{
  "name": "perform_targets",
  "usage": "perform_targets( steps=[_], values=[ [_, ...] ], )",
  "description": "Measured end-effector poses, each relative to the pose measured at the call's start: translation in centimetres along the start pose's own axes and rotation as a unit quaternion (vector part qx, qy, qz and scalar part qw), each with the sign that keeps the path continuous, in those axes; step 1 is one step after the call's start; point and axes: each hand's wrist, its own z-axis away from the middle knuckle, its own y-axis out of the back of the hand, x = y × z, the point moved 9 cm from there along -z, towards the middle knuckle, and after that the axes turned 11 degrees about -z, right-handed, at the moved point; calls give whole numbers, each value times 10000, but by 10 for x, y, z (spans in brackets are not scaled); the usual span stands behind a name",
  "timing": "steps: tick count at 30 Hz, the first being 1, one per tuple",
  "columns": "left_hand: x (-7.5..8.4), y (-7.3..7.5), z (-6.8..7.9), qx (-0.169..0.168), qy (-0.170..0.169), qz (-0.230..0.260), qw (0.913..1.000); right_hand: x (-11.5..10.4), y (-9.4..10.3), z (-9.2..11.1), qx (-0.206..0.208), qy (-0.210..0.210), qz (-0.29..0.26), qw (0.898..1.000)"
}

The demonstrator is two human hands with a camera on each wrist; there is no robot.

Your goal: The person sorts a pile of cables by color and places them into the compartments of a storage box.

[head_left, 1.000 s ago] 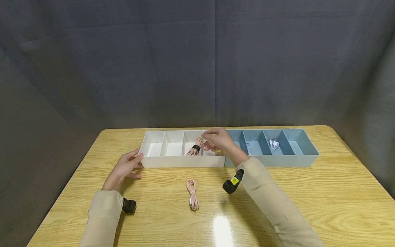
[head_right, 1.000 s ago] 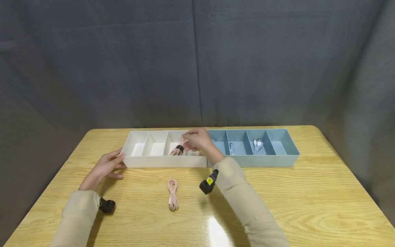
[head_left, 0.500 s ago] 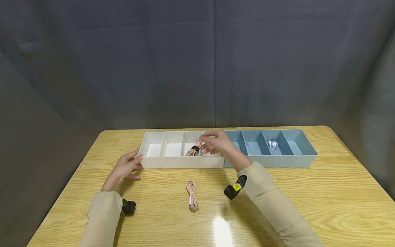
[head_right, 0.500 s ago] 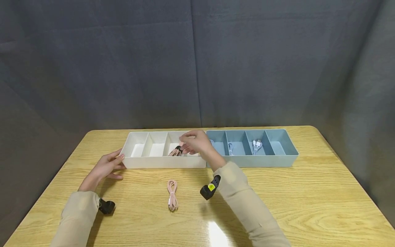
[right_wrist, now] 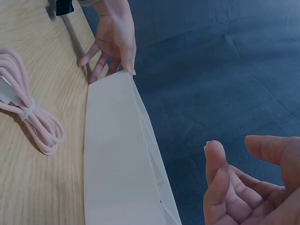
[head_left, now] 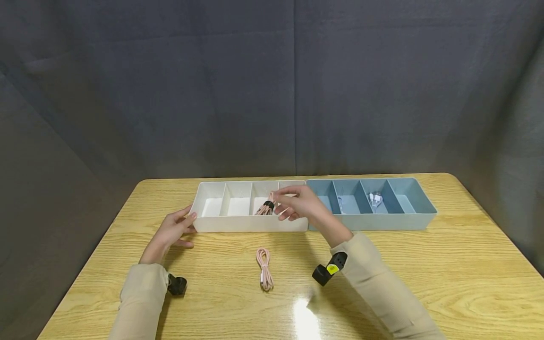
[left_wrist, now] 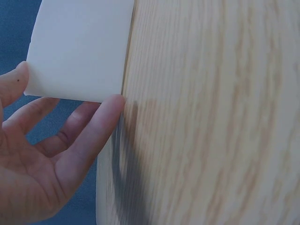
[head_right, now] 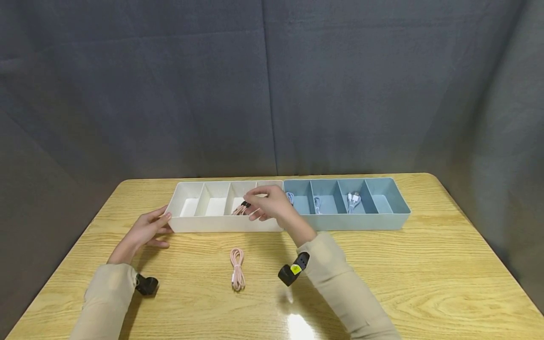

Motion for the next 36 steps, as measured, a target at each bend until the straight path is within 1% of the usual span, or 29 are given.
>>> perform_targets(
  steps=[4, 8, 11, 15, 16, 19, 26, 32, 36],
  values=[
    [1, 1, 1, -3, -12, 10, 10000, 2, -1, 5, -71, 46, 100, 9999],
    [0, 1, 1, -1, 28, 17, 10000, 5, -6, 10, -305, 79, 90, 9995],
    [0, 0, 0, -5, 23, 9, 10000, 7, -10, 14, -448, 130, 184, 9987],
    [1, 0, 0, -12, -6, 4, 10000, 10, -12, 18, -502, 167, 355, 9980],
    [0, 0, 0, -13, -5, 6, 10000, 8, -14, 21, -517, 158, 386, 9978],
    [1, 0, 0, -8, -8, 5, 10000, 12, -17, 22, -606, 116, 425, 9972],
    [1, 1, 0, -13, -27, 8, 10000, 32, -23, 22, -852, -28, 446, 9954],
    [1, 1, 0, -27, -31, 11, 10000, 45, -28, 21, -893, -110, 526, 9946],
    [1, 0, 1, -41, -25, 4, 10000, 52, -31, 22, -961, -72, 507, 9941]
  ],
)
